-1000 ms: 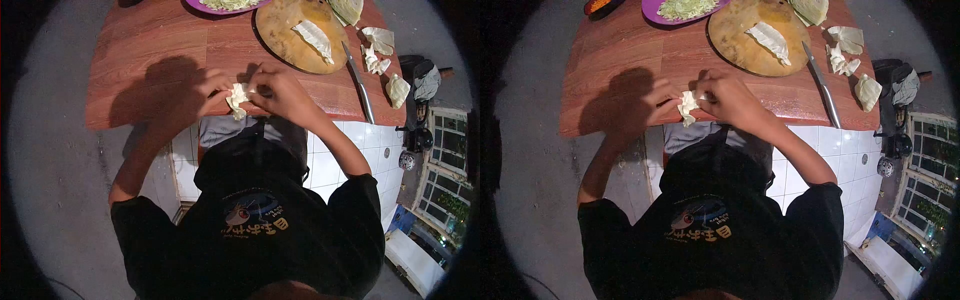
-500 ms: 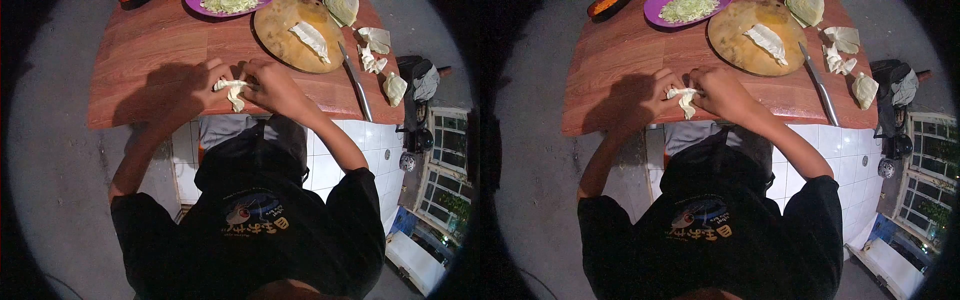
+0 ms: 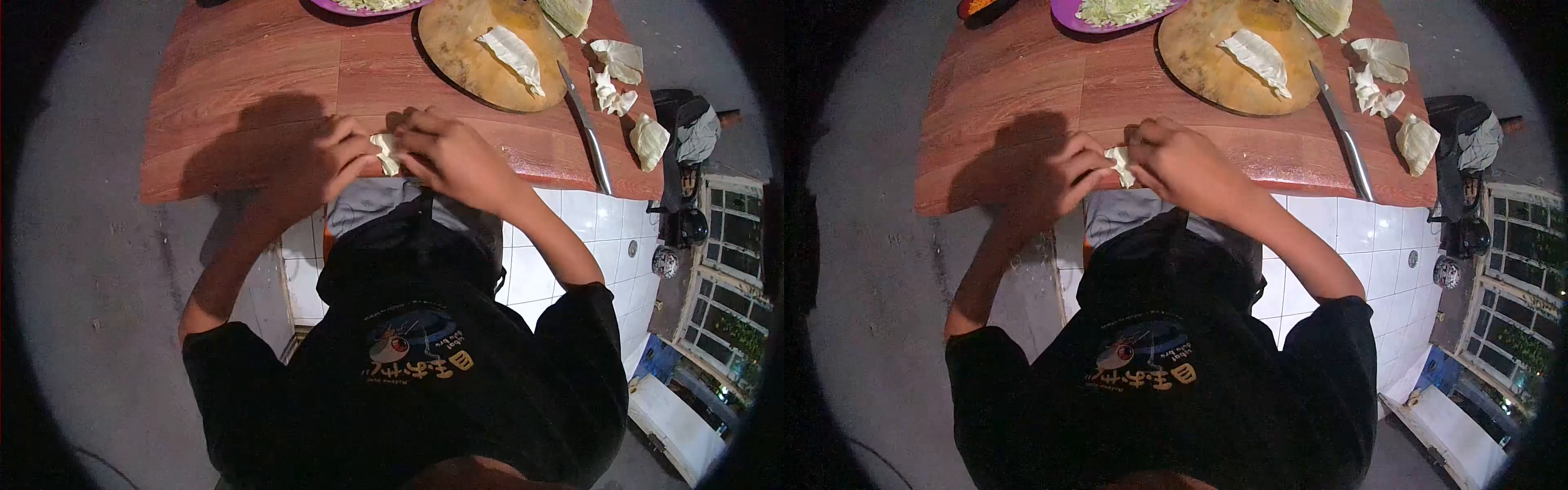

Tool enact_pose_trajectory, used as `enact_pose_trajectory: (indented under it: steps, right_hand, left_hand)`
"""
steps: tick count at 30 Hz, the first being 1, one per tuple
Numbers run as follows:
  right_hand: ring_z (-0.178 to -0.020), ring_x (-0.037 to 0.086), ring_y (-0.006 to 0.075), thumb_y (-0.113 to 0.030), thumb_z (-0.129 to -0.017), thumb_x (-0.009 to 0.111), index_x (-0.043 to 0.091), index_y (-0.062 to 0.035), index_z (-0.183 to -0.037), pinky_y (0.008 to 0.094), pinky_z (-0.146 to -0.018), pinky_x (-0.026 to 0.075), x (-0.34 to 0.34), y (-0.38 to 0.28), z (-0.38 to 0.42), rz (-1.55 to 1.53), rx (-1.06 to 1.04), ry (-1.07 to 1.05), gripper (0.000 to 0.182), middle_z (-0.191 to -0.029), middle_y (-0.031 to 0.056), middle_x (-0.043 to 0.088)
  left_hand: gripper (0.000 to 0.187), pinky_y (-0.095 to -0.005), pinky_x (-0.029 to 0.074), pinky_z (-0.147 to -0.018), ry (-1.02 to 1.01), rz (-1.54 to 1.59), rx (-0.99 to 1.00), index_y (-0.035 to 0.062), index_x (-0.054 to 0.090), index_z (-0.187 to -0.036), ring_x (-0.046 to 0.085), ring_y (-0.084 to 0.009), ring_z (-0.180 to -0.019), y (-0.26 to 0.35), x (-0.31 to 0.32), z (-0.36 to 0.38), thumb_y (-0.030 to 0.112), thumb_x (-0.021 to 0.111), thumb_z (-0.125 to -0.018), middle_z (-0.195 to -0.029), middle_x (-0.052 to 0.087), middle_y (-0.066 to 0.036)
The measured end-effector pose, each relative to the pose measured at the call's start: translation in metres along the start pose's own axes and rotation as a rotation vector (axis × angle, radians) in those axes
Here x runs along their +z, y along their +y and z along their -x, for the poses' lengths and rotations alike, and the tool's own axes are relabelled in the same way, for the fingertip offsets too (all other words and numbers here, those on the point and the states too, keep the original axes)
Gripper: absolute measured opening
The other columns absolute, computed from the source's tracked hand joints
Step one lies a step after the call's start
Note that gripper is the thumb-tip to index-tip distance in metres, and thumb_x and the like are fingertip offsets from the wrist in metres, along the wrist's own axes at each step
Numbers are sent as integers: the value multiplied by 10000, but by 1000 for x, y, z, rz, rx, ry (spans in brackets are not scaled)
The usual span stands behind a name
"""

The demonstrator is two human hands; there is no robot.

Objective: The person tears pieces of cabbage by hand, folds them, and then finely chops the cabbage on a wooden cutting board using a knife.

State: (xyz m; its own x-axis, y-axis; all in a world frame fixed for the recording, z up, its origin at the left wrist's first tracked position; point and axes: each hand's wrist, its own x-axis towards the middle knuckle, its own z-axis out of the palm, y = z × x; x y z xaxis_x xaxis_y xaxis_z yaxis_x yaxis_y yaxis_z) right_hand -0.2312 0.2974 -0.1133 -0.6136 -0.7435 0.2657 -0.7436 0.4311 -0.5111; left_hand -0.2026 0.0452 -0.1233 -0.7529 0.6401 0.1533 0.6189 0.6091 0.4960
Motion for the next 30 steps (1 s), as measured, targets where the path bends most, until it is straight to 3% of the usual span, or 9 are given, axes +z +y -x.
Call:
enact_pose_trajectory:
  steps: [2, 4, 7, 11, 13, 17, 19, 25, 30]
  right_hand:
    - [-1042, 641, 394, -87, -857, 707, 657, 30, -1021, 463, -899, 521, -6, 3, -11, -28, 79, -101, 208, -1119, 211, 662]
    - [-984, 650, 418, -103, -834, 725, 653, 28, -1004, 490, -863, 518, -10, 7, -21, -380, 338, -191, 227, -1033, 228, 668]
    - [-977, 648, 448, -115, -790, 753, 654, 22, -1000, 511, -839, 517, 4, 19, -21, -142, 61, -75, 270, -1024, 233, 668]
    - [-975, 643, 467, -117, -780, 756, 649, 20, -1007, 517, -839, 516, 3, 6, -26, -125, 116, -86, 286, -1014, 240, 666]
    - [-974, 639, 477, -123, -788, 751, 636, 29, -1014, 515, -836, 520, 6, 10, -24, -91, 123, -37, 295, -1030, 243, 649]
    - [-994, 635, 464, -113, -806, 740, 632, 25, -1007, 504, -846, 523, 9, -6, -13, -87, 165, 1, 266, -1051, 229, 627]
    - [-1059, 620, 412, -112, -821, 742, 637, 13, -1011, 478, -880, 521, 15, -6, 0, 66, 6, 76, 250, -1092, 187, 608]
    - [-1113, 577, 339, -153, -861, 738, 661, 2, -1007, 450, -942, 498, 16, -16, 19, -22, -79, 161, 226, -1153, 139, 593]
    - [-1100, 596, 358, -148, -874, 734, 678, -8, -989, 461, -942, 500, 22, -16, 18, -40, -2, 140, 190, -1161, 143, 611]
  left_hand:
    - [267, -391, 541, -867, 34, 92, -56, 15, 649, -1139, 642, -287, -1008, -2, -1, -6, 159, 732, -930, -1091, 611, -122]
    - [337, -382, 533, -858, 121, 216, -26, 14, 609, -1132, 643, -266, -957, -5, 1, -11, 174, 784, -893, -1039, 602, -130]
    - [381, -380, 523, -837, 51, 311, -139, 6, 576, -1089, 622, -249, -915, -1, -2, -19, 166, 828, -852, -1010, 583, -123]
    - [404, -320, 474, -875, -112, 286, -269, 30, 554, -1170, 549, -150, -992, -5, 0, -26, 82, 800, -854, -1062, 536, -29]
    - [389, -379, 516, -844, 60, 328, -200, 2, 569, -1076, 603, -271, -919, 2, 1, -24, 144, 831, -825, -994, 568, -120]
    - [366, -381, 514, -879, 166, 159, -64, -2, 582, -1098, 602, -292, -977, 4, 6, -12, 132, 805, -841, -1054, 596, -126]
    - [314, -407, 512, -899, 205, -25, 73, -4, 619, -1107, 601, -303, -1021, 5, 6, -5, 102, 779, -858, -1120, 623, -127]
    - [194, -454, 510, -879, 123, -75, 148, -9, 694, -1040, 608, -296, -1029, 5, 18, 13, 122, 732, -901, -1097, 660, -139]
    - [154, -435, 509, -850, 185, 41, 54, -4, 688, -1010, 623, -291, -971, 10, 23, 9, 112, 736, -920, -1022, 665, -123]
